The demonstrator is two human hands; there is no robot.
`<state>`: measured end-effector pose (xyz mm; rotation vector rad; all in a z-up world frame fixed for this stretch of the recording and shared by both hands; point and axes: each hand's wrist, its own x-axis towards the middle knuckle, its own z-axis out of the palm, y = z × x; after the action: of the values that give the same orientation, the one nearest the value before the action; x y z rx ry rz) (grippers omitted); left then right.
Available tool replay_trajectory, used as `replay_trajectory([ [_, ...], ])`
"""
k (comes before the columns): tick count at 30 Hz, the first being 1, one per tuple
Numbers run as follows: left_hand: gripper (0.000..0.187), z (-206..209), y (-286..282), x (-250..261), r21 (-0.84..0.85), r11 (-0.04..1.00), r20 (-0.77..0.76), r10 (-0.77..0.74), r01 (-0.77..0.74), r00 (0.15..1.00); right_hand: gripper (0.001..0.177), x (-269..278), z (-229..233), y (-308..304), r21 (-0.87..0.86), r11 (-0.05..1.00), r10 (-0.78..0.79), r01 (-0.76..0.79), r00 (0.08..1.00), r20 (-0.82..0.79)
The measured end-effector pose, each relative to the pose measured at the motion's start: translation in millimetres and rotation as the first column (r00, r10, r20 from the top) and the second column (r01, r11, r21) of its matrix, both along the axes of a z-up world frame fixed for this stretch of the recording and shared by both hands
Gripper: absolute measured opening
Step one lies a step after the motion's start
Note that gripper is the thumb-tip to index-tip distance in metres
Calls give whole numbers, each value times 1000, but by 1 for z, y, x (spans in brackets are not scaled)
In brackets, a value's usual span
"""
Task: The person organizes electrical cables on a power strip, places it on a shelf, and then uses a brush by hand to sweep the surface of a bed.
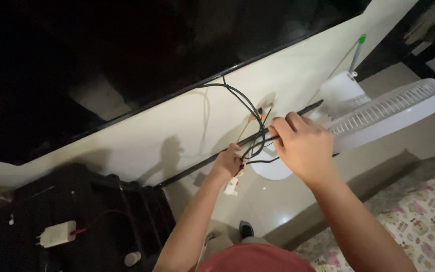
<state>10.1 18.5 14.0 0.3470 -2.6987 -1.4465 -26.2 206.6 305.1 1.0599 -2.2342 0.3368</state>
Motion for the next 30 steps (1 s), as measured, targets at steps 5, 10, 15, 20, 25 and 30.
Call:
replay_trajectory([
  [5,29,21,-13,15,-144,986,12,86,-84,996,19,-15,-10,16,202,977,28,-61,986,162],
  [10,24,19,-31,32,-78,969,28,236,-233,971,28,-36,-42,44,254,967,-71,-22,933,352],
  [15,18,-19,-43,25,400,873,202,212,-278,956,26,-64,-101,75,-289,944,326,-157,350,878],
  [20,18,-50,-44,18,489,844,163,159,-219,974,44,-50,-150,49,-521,797,401,-304,-379,834],
  [25,21,-51,-44,21,562,827,-23,-13,24,1000,30,-43,-182,22,530,787,-128,-316,757,641],
  [30,29,-13,-47,33,-133,950,198,305,-283,932,23,-79,-211,39,380,922,-115,-80,878,465],
])
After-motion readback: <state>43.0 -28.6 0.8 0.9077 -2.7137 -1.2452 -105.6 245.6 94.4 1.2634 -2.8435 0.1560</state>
